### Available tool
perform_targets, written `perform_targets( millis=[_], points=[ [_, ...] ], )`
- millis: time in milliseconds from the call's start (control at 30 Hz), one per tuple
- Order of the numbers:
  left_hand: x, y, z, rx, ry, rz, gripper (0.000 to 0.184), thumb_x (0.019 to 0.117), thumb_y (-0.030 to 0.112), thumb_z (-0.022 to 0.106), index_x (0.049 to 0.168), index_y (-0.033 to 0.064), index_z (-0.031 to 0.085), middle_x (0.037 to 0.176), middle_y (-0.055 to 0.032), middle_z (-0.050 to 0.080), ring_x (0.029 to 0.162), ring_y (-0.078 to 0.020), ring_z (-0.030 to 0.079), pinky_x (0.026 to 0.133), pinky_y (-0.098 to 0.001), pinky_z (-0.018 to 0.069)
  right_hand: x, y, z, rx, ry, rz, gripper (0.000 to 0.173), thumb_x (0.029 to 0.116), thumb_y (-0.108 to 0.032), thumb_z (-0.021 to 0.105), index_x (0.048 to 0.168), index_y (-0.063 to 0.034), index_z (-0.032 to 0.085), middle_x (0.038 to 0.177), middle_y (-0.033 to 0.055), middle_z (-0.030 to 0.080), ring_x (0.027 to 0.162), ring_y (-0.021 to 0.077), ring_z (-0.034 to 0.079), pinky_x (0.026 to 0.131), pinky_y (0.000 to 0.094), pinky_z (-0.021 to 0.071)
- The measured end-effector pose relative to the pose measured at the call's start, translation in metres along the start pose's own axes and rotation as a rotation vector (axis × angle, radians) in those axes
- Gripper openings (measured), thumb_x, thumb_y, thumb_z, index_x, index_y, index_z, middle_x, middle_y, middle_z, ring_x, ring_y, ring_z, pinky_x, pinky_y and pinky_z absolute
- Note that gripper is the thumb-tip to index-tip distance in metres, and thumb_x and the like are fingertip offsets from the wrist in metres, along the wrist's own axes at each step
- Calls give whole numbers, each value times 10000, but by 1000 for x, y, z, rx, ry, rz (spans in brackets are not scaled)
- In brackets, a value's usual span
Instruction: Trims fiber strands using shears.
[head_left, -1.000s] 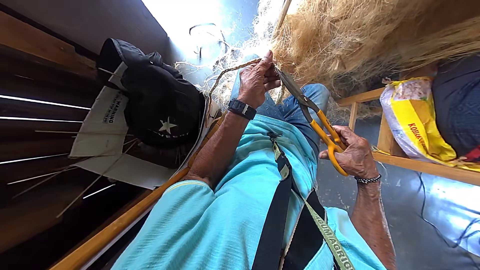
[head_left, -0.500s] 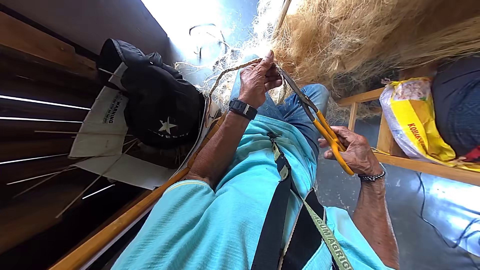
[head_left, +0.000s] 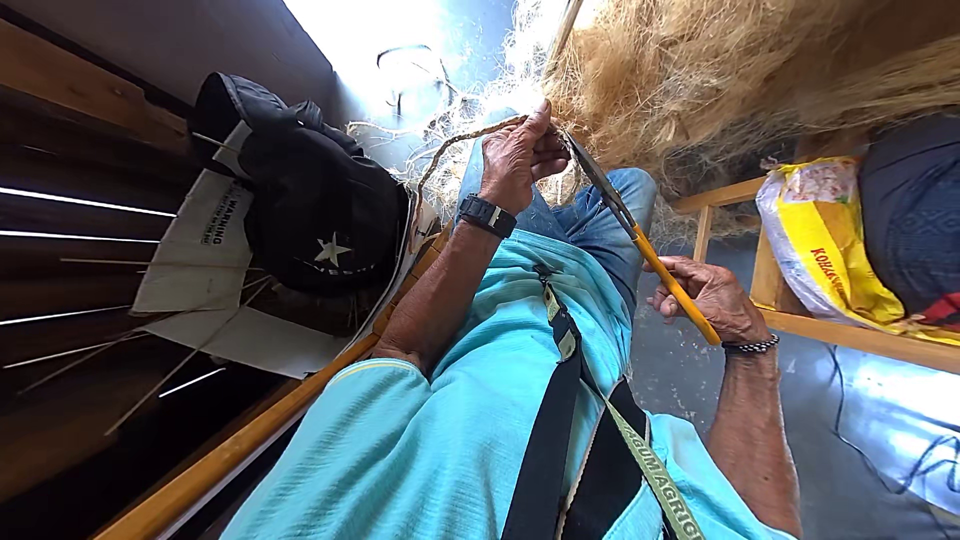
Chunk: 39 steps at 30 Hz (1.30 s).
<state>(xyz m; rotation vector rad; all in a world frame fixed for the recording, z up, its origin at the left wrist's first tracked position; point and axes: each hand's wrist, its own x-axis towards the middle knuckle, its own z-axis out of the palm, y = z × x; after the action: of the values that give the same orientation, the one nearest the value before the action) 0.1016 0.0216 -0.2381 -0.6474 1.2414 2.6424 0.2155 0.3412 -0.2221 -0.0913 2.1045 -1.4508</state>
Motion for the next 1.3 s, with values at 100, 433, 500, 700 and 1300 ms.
perform_targets(
  millis=[100, 433, 500, 700, 1300],
  points=[
    [0, -1, -1, -1, -8, 4, 312, 1076, 249, 535, 893, 22, 645, 709, -72, 679, 631, -175, 698, 603, -321, 619, 0, -2, -1, -18, 3, 21, 686, 696, -456, 888, 1242, -111, 656, 746, -93, 678, 574, 32, 644, 483, 186, 543],
    [1, -3, -4, 29, -11, -3, 282, 1068, 239, 555, 918, 21, 651, 711, -69, 677, 615, -165, 691, 583, -316, 616, -3, -5, 2, -2, -20, 77, 637, 683, -446, 900, 1177, -114, 672, 720, -79, 702, 501, 37, 621, 397, 191, 490],
    [2, -2, -4, 39, -12, -8, 293, 1070, 250, 548, 913, 22, 647, 708, -70, 679, 619, -169, 694, 589, -320, 617, -3, -2, 4, 17, -18, 66, 620, 699, -424, 897, 1176, -101, 671, 713, -79, 700, 492, 40, 618, 392, 193, 489],
    [4, 1, -12, -7, -134, -6, 336, 1095, 311, 474, 992, 49, 657, 800, -56, 678, 728, -170, 695, 706, -344, 621, 0, 17, 12, 116, -26, -49, 852, 708, -657, 830, 1255, -35, 633, 803, -21, 723, 665, 129, 708, 602, 285, 614],
    [7, 2, -25, -168, -275, -56, 351, 1109, 317, 413, 994, 90, 654, 794, -29, 658, 698, -111, 654, 653, -258, 580, -11, -2, 22, -417, 255, -207, 900, 656, -570, 851, 1312, 0, 616, 1026, 58, 710, 869, 71, 675, 789, 277, 579]
  ],
)
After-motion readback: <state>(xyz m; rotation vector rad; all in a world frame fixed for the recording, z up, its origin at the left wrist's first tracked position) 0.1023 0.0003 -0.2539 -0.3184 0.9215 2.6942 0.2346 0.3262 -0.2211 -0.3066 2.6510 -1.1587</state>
